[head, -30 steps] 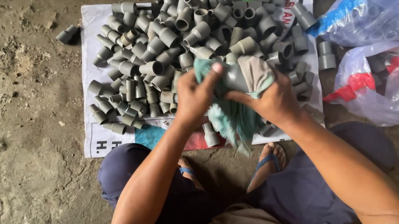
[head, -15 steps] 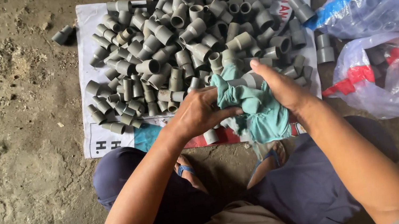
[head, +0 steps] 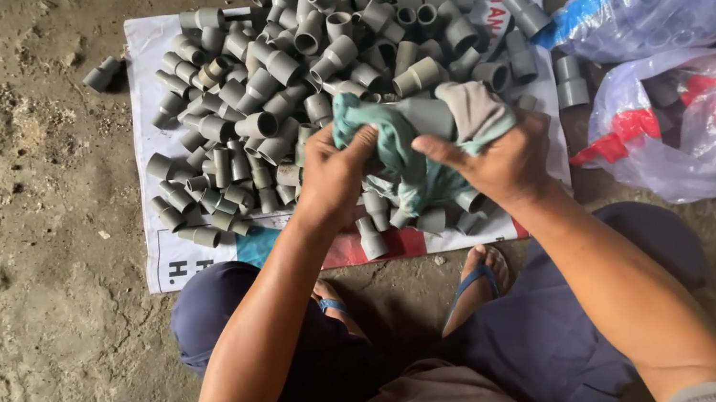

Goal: The person sits on the floor and wipes numerous small gray plastic pipe fittings with a cloth. They pick up each fitting, rub it with the cloth, and place it back on the pile. The task continues repeatedly for the duration of the clip.

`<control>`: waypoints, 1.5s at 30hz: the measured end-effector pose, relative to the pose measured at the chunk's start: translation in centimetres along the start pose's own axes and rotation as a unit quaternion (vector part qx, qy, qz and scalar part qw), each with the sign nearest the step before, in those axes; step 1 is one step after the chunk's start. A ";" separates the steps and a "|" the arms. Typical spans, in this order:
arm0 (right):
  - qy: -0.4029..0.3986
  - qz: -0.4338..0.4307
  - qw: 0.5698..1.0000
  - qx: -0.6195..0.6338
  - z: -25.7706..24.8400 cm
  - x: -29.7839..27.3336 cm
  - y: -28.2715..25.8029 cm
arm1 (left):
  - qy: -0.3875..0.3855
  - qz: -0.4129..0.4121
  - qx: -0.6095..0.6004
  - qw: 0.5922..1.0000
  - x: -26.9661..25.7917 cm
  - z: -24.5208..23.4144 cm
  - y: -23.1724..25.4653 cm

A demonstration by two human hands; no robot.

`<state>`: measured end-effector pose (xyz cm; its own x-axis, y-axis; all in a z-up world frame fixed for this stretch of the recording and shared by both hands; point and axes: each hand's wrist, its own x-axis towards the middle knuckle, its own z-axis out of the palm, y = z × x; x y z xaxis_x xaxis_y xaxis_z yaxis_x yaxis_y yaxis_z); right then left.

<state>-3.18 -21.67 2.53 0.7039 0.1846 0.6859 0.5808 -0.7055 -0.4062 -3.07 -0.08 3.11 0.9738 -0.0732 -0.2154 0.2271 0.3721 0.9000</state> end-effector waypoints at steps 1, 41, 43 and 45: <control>0.004 0.005 1.000 0.026 0.2 -0.1 0.4 | 0.039 -0.011 -0.046 0.998 1.0 -1.0 -1.1; -0.078 0.114 0.979 0.149 -0.6 0.4 -2.1 | 0.018 0.148 0.144 0.978 0.8 -0.7 0.7; -0.073 0.115 0.979 0.154 -0.4 0.8 -2.9 | 0.050 0.102 0.043 0.993 0.1 0.2 0.1; -0.066 0.113 0.978 0.161 -0.3 0.8 -2.9 | 0.081 0.057 -0.057 0.993 -0.2 1.0 0.0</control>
<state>-4.42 -19.70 4.51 0.8636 0.1498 0.4813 0.4876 -0.4907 -0.7221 -3.25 -1.00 3.57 0.9758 0.1222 -0.1812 0.1035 0.4719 0.8756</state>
